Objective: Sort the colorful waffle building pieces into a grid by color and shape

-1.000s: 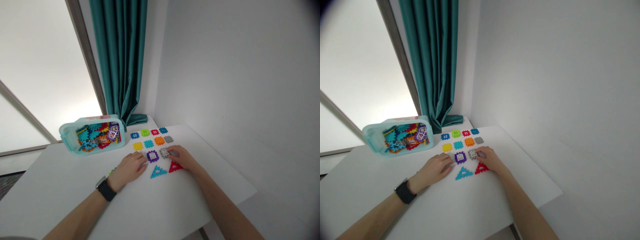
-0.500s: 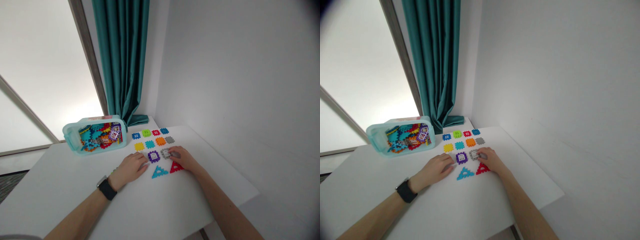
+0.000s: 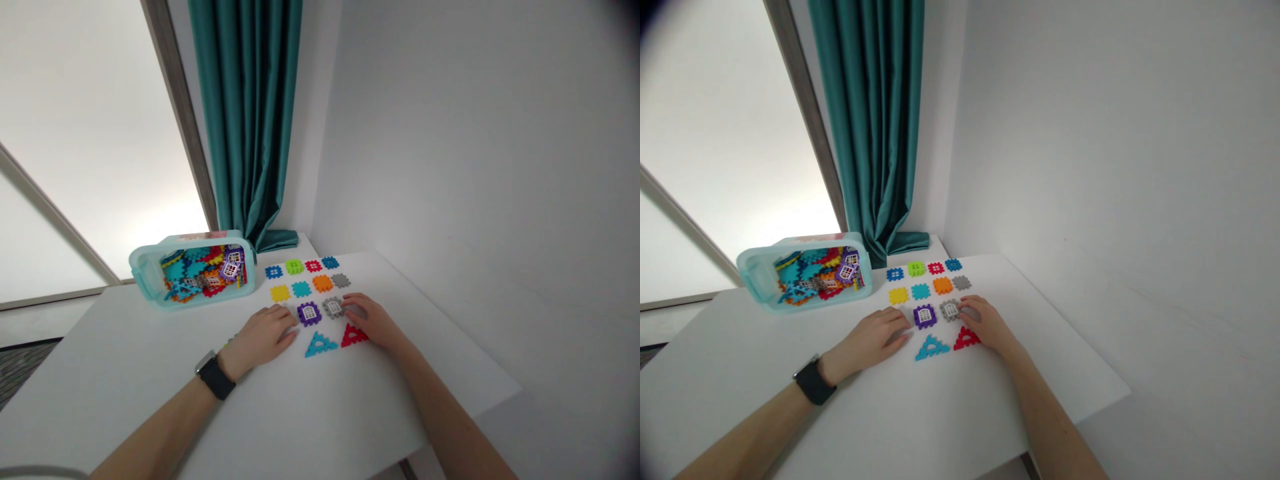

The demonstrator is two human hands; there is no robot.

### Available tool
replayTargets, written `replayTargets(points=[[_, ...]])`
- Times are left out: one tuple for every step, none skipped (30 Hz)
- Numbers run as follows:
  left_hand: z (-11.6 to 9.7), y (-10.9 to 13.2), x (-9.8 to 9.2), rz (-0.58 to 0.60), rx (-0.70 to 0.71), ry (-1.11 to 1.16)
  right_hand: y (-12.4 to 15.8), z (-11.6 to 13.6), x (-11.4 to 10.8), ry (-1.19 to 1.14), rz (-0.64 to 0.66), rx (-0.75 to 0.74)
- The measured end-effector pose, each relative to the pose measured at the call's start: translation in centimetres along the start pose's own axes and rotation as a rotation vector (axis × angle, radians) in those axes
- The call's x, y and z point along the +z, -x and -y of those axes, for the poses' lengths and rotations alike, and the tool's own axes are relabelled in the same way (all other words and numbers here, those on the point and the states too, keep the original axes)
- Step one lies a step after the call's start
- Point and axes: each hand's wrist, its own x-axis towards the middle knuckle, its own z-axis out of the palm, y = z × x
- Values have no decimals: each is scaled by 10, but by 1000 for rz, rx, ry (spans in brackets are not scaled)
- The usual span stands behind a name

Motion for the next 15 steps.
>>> replayTargets(points=[[0, 0, -1, 5, -1, -3, 2, 1, 1, 7, -17, 3], [-1, 0, -2, 10, -2, -6, 3, 1, 1, 12, -34, 5], [-1, 1, -2, 12, -2, -8, 5, 2, 2, 15, -49, 4], [-1, 1, -3, 15, -1, -10, 6, 2, 3, 17, -62, 2], [-1, 1, -4, 16, 1, -13, 7, 2, 4, 18, -74, -2], [-1, 2, -4, 18, 3, -18, 7, 3, 4, 21, -85, -6], [0, 2, -5, 18, 4, -26, 7, 4, 4, 26, -96, -11], [0, 3, -5, 19, 2, -34, 7, 6, 4, 33, -108, -17], [0, 4, -6, 18, 0, -42, 7, 8, 4, 41, -118, -26], [0, 5, -6, 16, -1, -47, 7, 11, 4, 47, -127, -37], [0, 7, -7, 13, 0, -50, 6, 15, 5, 52, -134, -51], [0, 9, -8, 9, 2, -52, 6, 20, 6, 53, -138, -67], [0, 11, -10, 7, 4, -56, 6, 25, 7, 53, -139, -85], [0, 13, -11, 7, 6, -62, 5, 31, 10, 51, -136, -104], [1, 16, -13, 10, 7, -72, 5, 38, 13, 48, -131, -125]])
